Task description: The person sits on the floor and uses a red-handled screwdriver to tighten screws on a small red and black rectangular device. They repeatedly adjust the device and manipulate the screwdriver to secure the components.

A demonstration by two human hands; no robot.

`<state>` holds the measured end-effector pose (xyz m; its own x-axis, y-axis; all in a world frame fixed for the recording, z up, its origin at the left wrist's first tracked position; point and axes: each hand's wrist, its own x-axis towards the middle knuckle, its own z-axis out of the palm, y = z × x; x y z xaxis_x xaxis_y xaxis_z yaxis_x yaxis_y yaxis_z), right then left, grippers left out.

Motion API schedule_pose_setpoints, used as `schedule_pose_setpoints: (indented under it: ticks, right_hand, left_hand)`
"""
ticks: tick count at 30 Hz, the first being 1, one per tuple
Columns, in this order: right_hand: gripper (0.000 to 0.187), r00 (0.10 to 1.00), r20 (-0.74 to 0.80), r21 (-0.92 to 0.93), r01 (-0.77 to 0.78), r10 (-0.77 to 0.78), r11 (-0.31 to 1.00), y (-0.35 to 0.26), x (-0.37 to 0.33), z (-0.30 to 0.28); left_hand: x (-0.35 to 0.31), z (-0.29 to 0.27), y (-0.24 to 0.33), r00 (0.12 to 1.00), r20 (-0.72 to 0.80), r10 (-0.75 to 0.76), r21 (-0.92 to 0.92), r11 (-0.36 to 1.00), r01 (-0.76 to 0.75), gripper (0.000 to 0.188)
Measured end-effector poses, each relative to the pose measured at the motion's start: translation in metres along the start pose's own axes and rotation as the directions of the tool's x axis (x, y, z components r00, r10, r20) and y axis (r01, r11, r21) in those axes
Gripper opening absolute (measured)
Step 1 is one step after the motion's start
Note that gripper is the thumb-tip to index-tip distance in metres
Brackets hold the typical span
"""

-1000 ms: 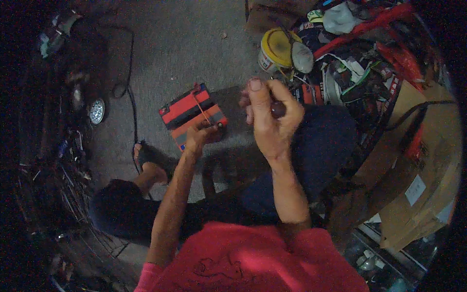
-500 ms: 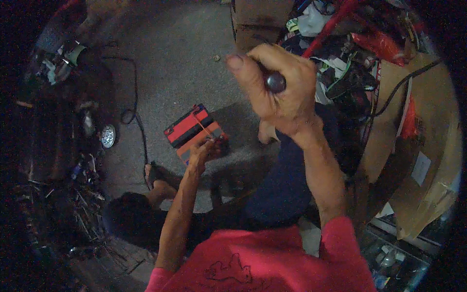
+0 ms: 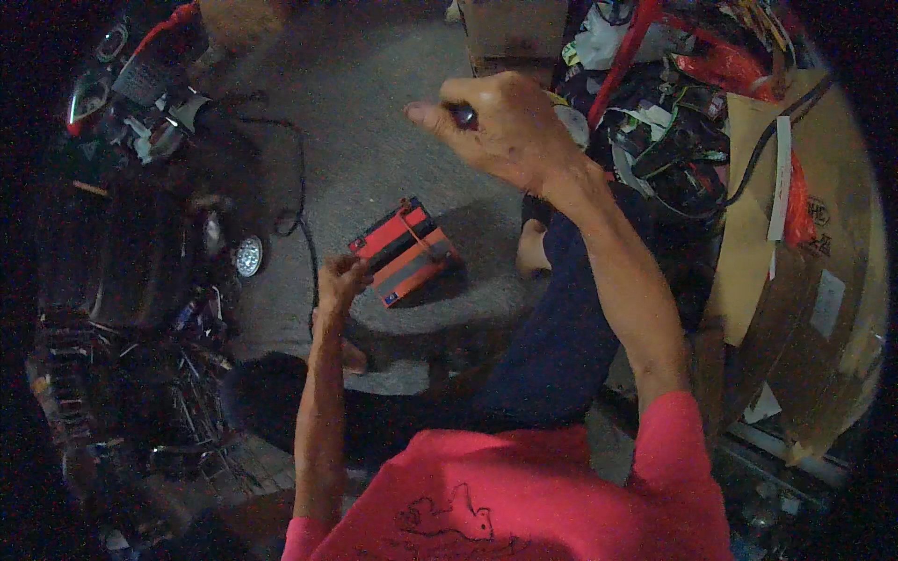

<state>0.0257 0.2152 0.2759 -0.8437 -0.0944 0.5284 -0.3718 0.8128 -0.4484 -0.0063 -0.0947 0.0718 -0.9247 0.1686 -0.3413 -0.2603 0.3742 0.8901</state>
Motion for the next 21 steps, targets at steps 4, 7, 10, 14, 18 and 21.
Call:
schedule_pose_setpoints:
  ticks: [4, 7, 10, 14, 18, 21]
  right_hand:
    - [0.038, 0.998, 0.044, -0.020, 0.040, -0.039, 0.999, 0.011, -0.005, 0.021]
    - [0.036, 0.987, 0.158, -0.016, 0.036, -0.033, 0.999, 0.010, -0.009, 0.034]
    - [0.037, 0.973, 0.224, -0.010, 0.061, -0.057, 0.998, 0.010, -0.012, 0.038]
    - [0.037, 0.978, 0.203, -0.060, 0.052, -0.038, 0.997, 0.015, -0.008, 0.032]
    - [0.034, 0.977, 0.215, -0.050, 0.029, -0.017, 0.998, 0.023, -0.010, 0.031]
    - [0.031, 0.961, 0.269, -0.055, 0.078, -0.060, 0.995, 0.024, -0.019, 0.042]
  left_hand:
    - [0.003, 0.023, -0.052, 0.986, -0.114, 0.121, 0.327, 0.942, -0.078, 0.026]
    - [-0.011, 0.033, -0.058, 0.991, -0.037, 0.130, 0.418, 0.902, -0.103, 0.027]
    - [-0.017, 0.049, -0.053, 0.970, -0.025, 0.243, 0.395, 0.894, -0.214, 0.026]
    - [-0.002, 0.048, -0.037, 0.979, -0.008, 0.205, 0.310, 0.931, -0.193, 0.028]
    - [0.006, 0.052, -0.039, 0.949, 0.047, 0.311, 0.593, 0.756, -0.277, 0.039]
    - [-0.001, 0.061, -0.045, 0.953, 0.066, 0.294, 0.749, 0.616, -0.242, 0.051]
